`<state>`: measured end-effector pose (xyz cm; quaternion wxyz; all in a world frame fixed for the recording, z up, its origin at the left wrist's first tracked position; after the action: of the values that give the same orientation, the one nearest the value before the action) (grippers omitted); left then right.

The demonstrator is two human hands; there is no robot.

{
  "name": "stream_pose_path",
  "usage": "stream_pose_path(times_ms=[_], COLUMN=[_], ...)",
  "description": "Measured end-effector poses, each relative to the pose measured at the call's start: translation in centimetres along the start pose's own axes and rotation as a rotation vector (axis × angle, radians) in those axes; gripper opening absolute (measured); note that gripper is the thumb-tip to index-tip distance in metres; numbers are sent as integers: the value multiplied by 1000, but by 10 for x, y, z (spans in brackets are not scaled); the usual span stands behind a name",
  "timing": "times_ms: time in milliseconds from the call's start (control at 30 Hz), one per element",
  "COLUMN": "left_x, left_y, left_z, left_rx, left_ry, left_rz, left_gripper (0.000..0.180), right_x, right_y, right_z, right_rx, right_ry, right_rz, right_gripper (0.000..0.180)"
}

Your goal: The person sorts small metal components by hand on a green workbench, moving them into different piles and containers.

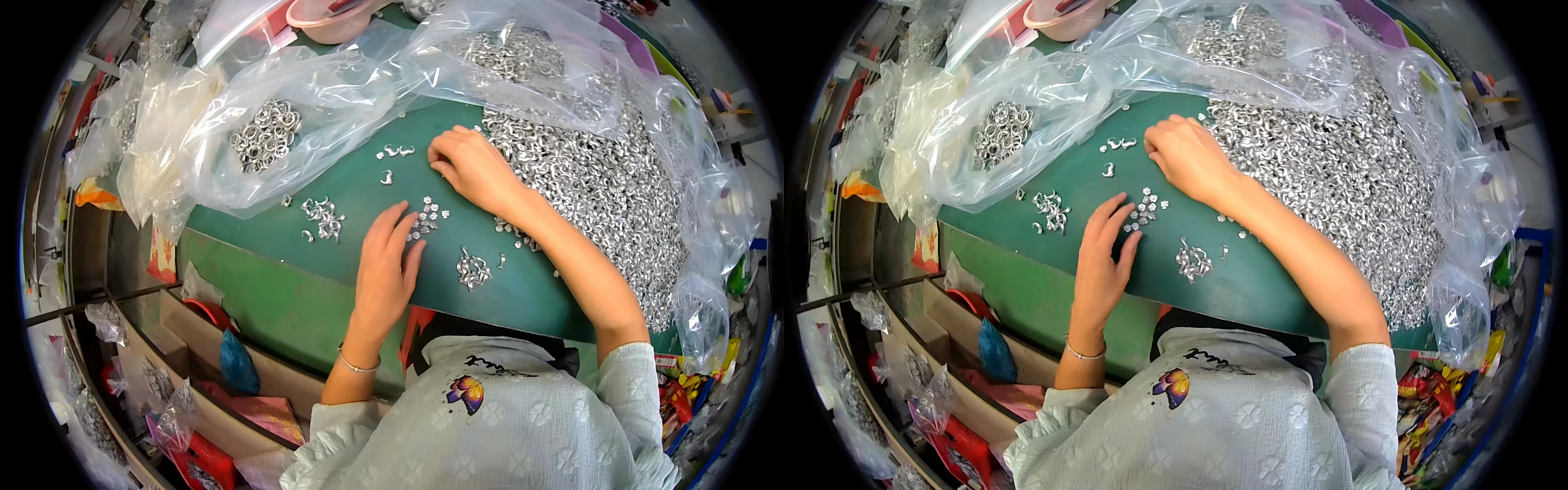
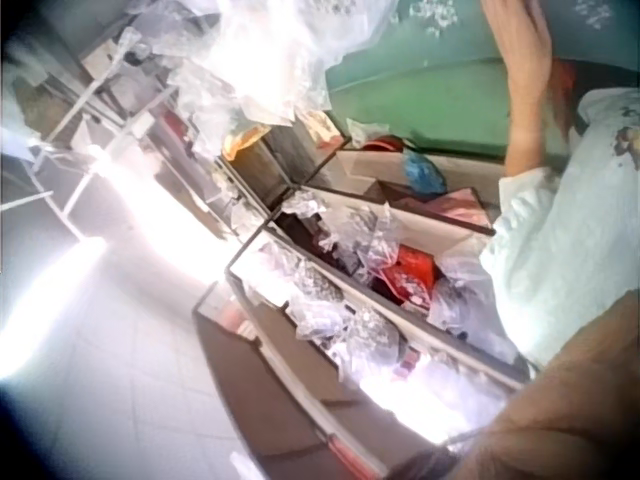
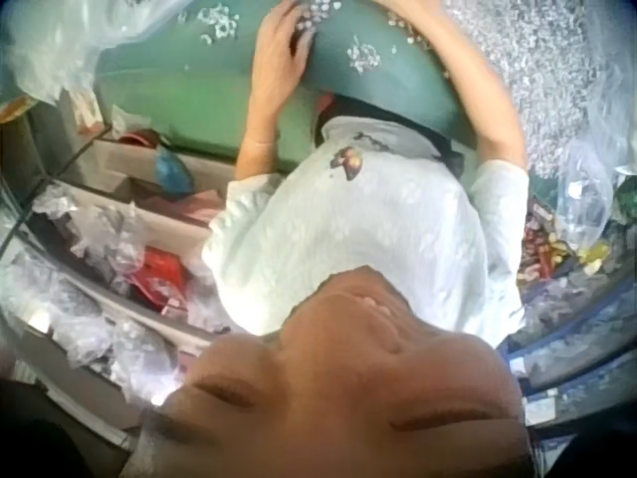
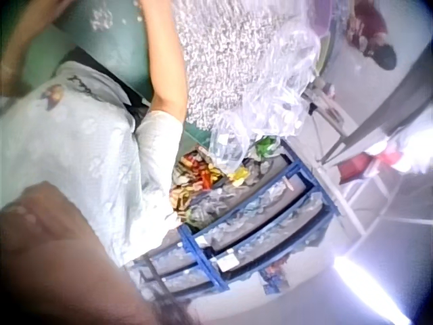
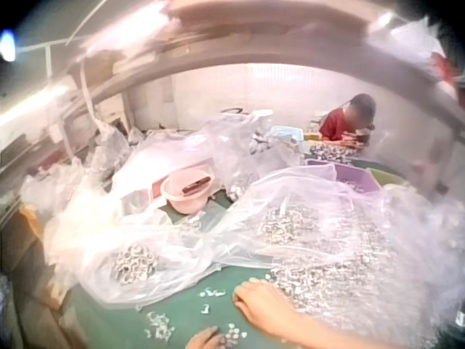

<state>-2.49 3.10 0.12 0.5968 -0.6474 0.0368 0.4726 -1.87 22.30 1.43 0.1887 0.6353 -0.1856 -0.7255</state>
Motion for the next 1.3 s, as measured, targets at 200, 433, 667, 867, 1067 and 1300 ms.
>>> stream_pose_path(times_ms=[200, 433, 667, 867, 1067, 1300], left_x=[-3, -11, -3, 13, 20, 45], left_y=[7, -4, -4, -3, -23, -40], left_z=[-2, -4, 7, 22, 16, -13], left_rx=[-60, -152, -69, 115, 242, 281], left_ry=[-95, 4, -2, 121, 126, 296], left_rz=[-58, 90, 51, 247, 170, -24], left_gripper=[37, 49, 47, 37, 38, 48], right_x=[-14, -8, -35, -23, -13, -22], right_y=[6, 13, 27, 31, 36, 39], right_z=[0, -37, -53, -76, -117, -156], right_rx=[-66, -58, -49, -114, 88, 274], right_ry=[-6, 288, 196, 235, 152, 34], right_rz=[-41, -164, -68, -119, -226, 57], right_gripper=[17, 20, 22, 20, 27, 27])
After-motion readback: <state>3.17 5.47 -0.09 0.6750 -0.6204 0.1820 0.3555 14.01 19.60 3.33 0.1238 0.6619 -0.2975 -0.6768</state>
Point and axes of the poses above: each hand's wrist, its own z-axis towards the middle knuckle, its own x-axis out of the palm, y = z × x, the point moved 4 cm from there along z, towards the middle knuckle, and after that the axes turned 8 degrees about y, right-handed, at the moved point
